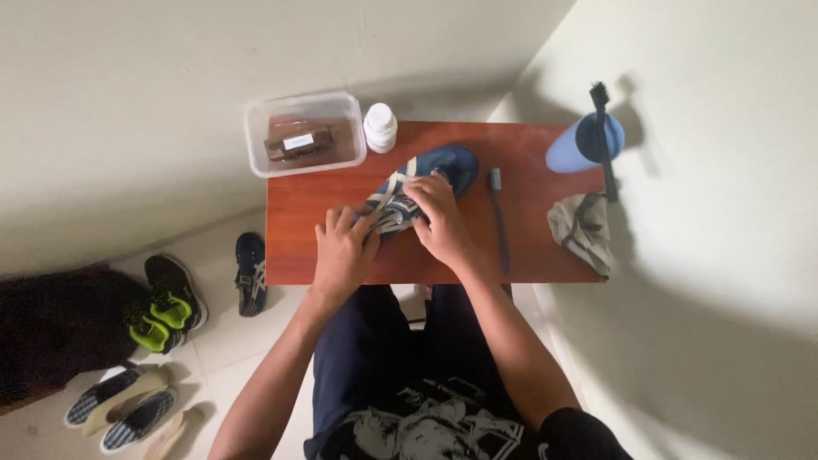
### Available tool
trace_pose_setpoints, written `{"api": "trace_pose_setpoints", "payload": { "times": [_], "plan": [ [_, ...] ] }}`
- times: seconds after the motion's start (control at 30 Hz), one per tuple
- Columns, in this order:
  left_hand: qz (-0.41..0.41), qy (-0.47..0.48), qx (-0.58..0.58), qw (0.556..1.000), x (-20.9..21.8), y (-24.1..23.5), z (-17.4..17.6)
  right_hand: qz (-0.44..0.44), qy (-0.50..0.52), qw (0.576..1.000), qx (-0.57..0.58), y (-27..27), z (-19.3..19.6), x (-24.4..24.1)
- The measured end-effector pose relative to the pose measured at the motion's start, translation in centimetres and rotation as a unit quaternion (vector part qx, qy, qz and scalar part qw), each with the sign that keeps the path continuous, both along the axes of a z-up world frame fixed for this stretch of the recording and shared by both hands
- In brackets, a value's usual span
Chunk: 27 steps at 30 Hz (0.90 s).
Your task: The person cleans a blue sneaker on a wooden table. They first wipe the shoe with a cloth, then use a brush to scrub the sole and sides of the shoe.
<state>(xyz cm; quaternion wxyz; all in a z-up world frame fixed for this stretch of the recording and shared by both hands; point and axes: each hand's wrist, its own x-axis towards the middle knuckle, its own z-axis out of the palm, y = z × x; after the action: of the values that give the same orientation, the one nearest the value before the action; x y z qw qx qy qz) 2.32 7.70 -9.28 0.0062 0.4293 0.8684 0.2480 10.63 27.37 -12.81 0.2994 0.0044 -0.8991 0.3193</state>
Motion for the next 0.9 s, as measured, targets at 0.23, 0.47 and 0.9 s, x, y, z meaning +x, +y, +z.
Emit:
{"api": "trace_pose_setpoints", "payload": {
  "times": [0.23,0.47,0.9],
  "plan": [
    [-0.021,-0.011,0.05,0.998,-0.2,-0.1,0.9,0.009,-0.006,1.0,0.007,0.0,-1.1,0.0],
    [-0.043,-0.019,0.073,0.996,-0.9,0.4,2.5,0.005,-0.029,1.0,-0.007,0.4,0.3,-0.5],
    [-0.05,-0.052,0.081,0.994,-0.7,-0.3,0.0,-0.009,-0.011,1.0,0.006,0.2,0.0,0.9]
  ]
}}
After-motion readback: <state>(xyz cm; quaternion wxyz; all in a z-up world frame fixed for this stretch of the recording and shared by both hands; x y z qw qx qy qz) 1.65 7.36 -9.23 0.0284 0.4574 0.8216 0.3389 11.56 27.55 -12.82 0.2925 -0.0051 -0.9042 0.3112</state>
